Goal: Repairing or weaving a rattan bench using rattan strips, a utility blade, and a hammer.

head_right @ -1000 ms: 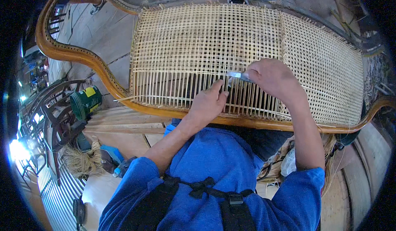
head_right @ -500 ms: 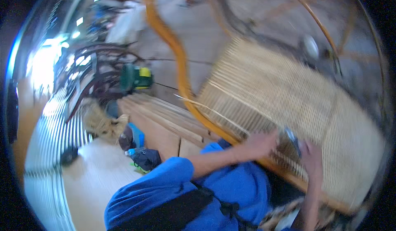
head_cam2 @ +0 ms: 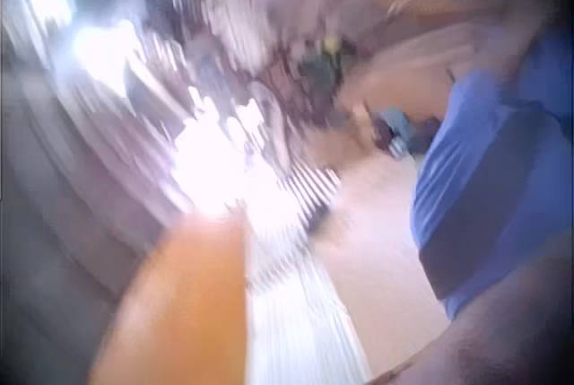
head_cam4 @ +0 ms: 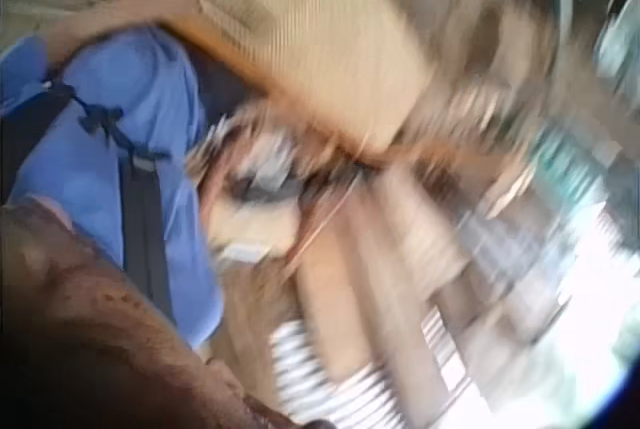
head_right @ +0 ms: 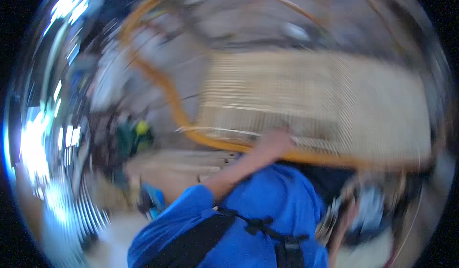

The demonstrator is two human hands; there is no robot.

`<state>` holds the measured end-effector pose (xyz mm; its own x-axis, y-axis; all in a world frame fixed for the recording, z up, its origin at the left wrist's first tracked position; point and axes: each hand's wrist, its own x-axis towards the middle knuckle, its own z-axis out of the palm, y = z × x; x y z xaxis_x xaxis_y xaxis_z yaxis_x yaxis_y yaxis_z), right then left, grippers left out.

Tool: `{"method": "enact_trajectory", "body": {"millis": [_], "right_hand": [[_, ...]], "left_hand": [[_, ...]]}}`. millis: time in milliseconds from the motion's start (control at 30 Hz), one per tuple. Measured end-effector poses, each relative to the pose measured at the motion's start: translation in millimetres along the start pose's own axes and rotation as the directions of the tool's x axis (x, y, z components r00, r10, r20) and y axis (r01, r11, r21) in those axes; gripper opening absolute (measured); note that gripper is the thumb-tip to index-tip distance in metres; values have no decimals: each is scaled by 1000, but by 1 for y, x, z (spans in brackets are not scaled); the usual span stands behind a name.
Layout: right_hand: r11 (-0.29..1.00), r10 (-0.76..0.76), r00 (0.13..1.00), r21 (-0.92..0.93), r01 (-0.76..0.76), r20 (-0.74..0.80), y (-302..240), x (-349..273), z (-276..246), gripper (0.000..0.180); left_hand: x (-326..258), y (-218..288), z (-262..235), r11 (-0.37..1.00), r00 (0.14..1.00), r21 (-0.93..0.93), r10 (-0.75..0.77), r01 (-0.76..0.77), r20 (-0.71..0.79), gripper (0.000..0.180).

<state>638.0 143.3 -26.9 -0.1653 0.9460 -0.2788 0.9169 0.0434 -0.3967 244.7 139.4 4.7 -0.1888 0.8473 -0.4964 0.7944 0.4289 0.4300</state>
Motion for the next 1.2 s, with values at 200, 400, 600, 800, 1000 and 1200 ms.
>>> {"method": "enact_trajectory", "body": {"millis": [200, 400, 600, 800, 1000, 1200], "right_hand": [[797, 482, 874, 383, -467, 63, -14, -98, 2, 33], [852, 463, 879, 331, -405, -117, -20, -128, 28, 36], [894, 422, 873, -45, -445, -245, 5, -113, 33, 50], [887, 438, 895, -205, -413, 89, -21, -92, 29, 69], [948, 310, 945, 105, -299, -104, -20, -101, -1, 50], [847, 295, 857, 299, -439, 423, -133, 23, -74, 41]], "left_hand": [[-13, -1, -10, 958, 896, 42, 279, -282, -347, 26], [-19, 19, -20, 986, 987, -61, 149, -153, -65, 28], [-14, 18, -31, 976, 977, -48, 210, -211, -37, 26], [72, 93, -59, 896, 919, -208, 388, -393, -67, 30], [161, 135, -41, 846, 853, -112, 515, -521, -81, 24], [185, 149, -28, 809, 835, 248, 456, -533, 308, 23]]}}
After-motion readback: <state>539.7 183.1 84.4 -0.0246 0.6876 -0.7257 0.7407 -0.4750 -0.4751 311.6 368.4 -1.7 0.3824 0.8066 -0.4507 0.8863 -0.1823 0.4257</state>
